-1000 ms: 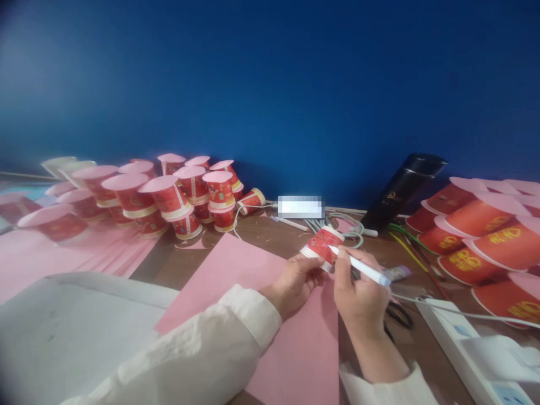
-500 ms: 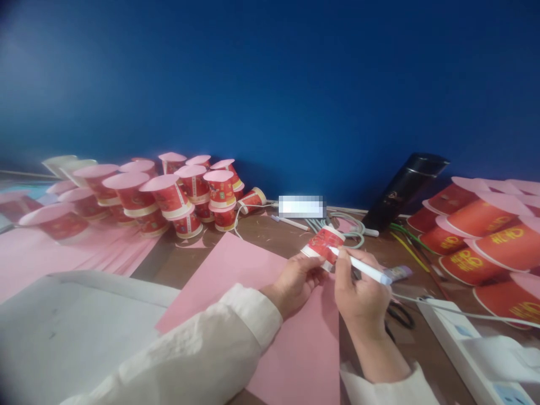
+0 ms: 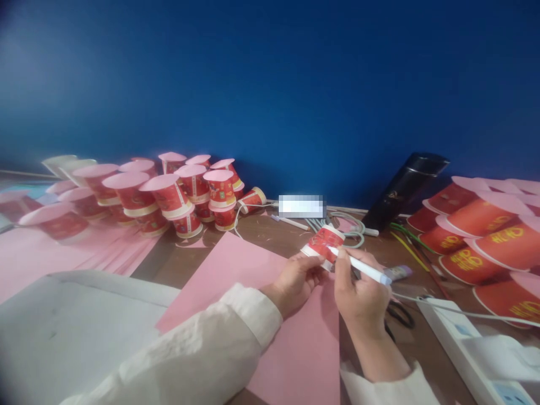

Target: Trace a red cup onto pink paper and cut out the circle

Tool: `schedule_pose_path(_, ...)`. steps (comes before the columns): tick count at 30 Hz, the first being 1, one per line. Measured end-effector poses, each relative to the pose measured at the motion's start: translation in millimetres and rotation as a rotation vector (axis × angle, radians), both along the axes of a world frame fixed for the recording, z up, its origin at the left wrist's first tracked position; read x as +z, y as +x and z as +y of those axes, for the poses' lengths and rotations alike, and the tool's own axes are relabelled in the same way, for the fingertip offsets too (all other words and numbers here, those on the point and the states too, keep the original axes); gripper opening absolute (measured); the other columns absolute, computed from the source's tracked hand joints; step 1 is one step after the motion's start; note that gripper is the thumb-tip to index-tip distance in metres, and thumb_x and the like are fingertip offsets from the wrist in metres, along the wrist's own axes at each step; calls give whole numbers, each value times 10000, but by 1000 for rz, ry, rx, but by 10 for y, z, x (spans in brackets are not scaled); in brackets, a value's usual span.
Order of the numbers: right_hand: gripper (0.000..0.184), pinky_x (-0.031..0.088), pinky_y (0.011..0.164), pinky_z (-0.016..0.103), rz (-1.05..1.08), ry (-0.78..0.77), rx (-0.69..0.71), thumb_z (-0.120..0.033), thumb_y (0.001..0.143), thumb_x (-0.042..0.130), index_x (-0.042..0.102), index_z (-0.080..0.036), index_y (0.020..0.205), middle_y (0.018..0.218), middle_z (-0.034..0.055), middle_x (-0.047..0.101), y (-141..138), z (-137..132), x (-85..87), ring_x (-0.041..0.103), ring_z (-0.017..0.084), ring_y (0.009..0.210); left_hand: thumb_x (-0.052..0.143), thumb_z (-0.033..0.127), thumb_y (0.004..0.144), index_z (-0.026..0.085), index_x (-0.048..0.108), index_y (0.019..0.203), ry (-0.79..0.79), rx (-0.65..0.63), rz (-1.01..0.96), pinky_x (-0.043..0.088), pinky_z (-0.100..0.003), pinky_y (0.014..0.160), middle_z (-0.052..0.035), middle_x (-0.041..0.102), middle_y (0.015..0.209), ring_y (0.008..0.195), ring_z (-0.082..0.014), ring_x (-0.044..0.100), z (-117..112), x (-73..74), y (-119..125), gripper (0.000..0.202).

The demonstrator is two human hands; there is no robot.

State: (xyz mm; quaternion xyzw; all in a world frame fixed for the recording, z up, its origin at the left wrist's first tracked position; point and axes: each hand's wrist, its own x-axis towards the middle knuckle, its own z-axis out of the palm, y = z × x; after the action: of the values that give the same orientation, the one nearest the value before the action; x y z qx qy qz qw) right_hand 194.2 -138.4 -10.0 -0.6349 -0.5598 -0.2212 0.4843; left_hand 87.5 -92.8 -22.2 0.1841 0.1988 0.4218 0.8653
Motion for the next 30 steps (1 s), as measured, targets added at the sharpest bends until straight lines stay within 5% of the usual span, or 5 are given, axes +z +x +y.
schedule_pose_path(30,227,534,743,316,-19,16,-33,-307,908,564,709,-133,894,854,108,730,7,1,-19,699,220,801,791,200,561,98,676,810,13,-13,41,356,-249,601,-45,634,721,582,-92,507,7,-9,-5,293)
